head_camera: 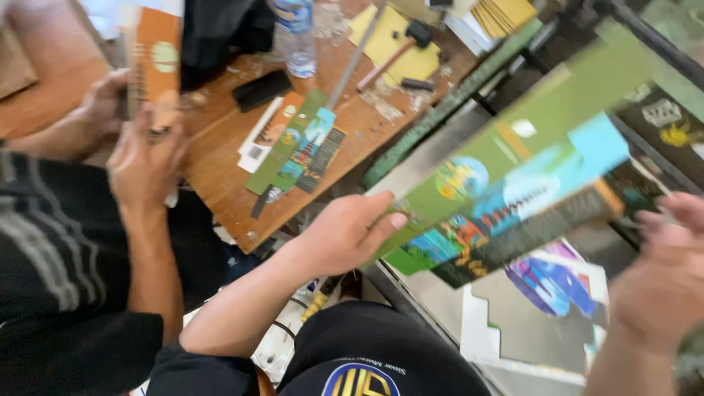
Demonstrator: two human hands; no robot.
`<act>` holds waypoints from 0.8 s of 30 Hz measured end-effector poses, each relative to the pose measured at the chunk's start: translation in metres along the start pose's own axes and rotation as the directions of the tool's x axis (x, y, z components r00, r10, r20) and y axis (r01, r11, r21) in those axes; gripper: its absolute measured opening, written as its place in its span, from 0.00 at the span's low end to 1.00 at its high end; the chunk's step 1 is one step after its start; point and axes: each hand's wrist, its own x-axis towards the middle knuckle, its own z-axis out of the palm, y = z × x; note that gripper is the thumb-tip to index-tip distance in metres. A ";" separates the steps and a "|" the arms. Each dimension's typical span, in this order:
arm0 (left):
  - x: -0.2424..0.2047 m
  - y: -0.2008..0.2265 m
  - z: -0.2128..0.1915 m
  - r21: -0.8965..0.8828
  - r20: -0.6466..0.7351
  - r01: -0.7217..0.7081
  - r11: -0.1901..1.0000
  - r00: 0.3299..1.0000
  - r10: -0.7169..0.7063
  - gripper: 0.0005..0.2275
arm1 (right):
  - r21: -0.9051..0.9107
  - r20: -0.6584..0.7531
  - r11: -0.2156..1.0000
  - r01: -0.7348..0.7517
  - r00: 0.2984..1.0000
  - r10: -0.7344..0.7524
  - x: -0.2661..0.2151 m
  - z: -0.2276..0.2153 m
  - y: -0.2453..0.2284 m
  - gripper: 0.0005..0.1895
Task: The person places a printed cardboard sheet onto a die-cutting machine and presses the lever to cut the shape. They then remove the sheet, fold the cardboard along the cut lines to form a box, and place the finished product on a nearby table. The process is repeated with another sheet.
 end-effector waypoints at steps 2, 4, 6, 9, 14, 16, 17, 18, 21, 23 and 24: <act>0.000 0.001 0.008 -0.149 -0.219 0.003 0.989 0.975 -0.036 0.15 | 0.770 0.419 0.318 -0.553 0.814 0.402 0.017 0.000 -0.089 0.26; 0.006 -0.010 0.030 -0.158 -0.220 0.009 0.987 0.974 -0.044 0.13 | 0.810 0.473 0.204 -0.550 0.818 0.327 -0.007 0.015 -0.103 0.29; 0.013 -0.008 0.041 -0.153 -0.241 0.019 0.988 0.969 -0.056 0.12 | 0.844 0.504 0.077 -0.531 0.833 0.228 -0.020 0.019 -0.115 0.33; 0.026 0.018 0.043 0.222 -0.462 -0.019 0.975 0.879 0.122 0.16 | 0.808 0.577 -0.065 -0.585 0.765 0.286 -0.026 0.010 -0.123 0.10; 0.035 0.055 0.055 0.004 -0.364 0.065 0.998 0.930 -0.059 0.48 | 0.821 0.572 -0.167 -0.547 0.783 0.244 -0.041 0.014 -0.131 0.14; 0.038 0.059 0.061 -0.045 -0.356 0.054 0.998 0.932 -0.066 0.47 | 0.798 0.600 -0.251 -0.548 0.760 0.249 -0.040 0.014 -0.140 0.16; 0.040 0.061 0.064 -0.093 -0.345 0.040 0.995 0.936 -0.070 0.45 | 0.771 0.628 -0.333 -0.542 0.735 0.256 -0.039 0.014 -0.145 0.18; 0.039 0.053 0.072 -0.095 -0.347 0.038 0.995 0.935 -0.069 0.45 | 0.772 0.627 -0.330 -0.543 0.737 0.254 -0.042 0.019 -0.145 0.18; 0.036 0.032 0.094 -0.136 -0.321 -0.060 0.989 0.947 0.013 0.27 | 0.741 0.661 -0.385 -0.549 0.698 0.276 -0.051 0.030 -0.146 0.22; 0.034 0.020 0.103 -0.110 -0.247 0.039 0.993 0.967 -0.065 0.13 | 0.744 0.663 -0.354 -0.567 0.692 0.286 -0.053 0.038 -0.147 0.22; 0.032 0.014 0.101 -0.112 -0.247 0.039 0.993 0.967 -0.065 0.13 | 0.744 0.664 -0.352 -0.568 0.691 0.287 -0.062 0.034 -0.131 0.22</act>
